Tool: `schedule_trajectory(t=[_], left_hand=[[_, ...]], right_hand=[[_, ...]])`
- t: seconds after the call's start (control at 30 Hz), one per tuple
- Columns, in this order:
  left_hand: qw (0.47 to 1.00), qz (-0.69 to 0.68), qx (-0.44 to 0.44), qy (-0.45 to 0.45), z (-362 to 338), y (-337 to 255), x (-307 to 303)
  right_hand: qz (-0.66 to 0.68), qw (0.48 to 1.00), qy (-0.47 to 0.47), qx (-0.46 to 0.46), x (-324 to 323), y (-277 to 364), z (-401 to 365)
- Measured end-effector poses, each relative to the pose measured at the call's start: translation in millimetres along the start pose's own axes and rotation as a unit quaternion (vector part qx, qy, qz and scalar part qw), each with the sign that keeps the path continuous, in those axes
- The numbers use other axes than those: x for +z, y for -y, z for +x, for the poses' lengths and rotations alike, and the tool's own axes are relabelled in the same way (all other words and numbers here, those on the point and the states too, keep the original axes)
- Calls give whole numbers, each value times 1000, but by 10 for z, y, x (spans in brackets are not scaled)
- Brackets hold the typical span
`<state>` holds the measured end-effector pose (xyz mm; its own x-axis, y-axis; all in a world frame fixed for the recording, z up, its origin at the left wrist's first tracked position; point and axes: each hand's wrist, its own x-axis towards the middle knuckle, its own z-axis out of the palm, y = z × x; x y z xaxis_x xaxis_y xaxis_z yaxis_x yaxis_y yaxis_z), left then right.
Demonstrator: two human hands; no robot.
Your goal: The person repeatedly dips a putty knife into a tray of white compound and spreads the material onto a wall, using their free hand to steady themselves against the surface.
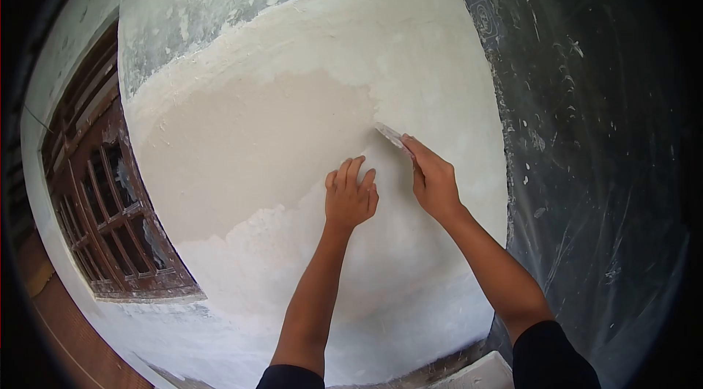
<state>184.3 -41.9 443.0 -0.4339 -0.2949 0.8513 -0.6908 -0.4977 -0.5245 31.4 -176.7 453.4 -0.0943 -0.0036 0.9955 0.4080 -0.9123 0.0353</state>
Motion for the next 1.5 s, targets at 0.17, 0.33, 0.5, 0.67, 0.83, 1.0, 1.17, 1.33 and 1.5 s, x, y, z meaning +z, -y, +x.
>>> schedule_trajectory(t=[0.17,0.33,0.5,0.67,0.83,1.0,1.17,1.33,1.5], left_hand=[[1000,4,-12,-22,-24,2,14],[999,-6,-30,-34,-35,2,28],[999,-9,-37,-30,-29,6,19],[999,-14,-36,-23,-33,-1,5],[999,-12,-29,-25,-34,-6,24],[1000,-5,-25,-10,-44,-6,18],[999,16,-30,-17,0,-27,-15],[999,15,-32,-17,-6,-24,-7],[999,14,-35,-13,-20,-19,4]], right_hand=[[-159,978,21,-135,148,-289,4],[-221,959,42,-173,275,-484,-111],[-329,914,39,-233,326,-544,-195],[-360,898,65,-245,145,-580,-286],[-346,914,33,-211,-267,-388,-222],[-127,992,12,7,-313,-178,362],[13,989,134,58,-256,-250,988],[56,973,220,51,46,-359,1059],[7,996,77,35,126,-653,1278]])
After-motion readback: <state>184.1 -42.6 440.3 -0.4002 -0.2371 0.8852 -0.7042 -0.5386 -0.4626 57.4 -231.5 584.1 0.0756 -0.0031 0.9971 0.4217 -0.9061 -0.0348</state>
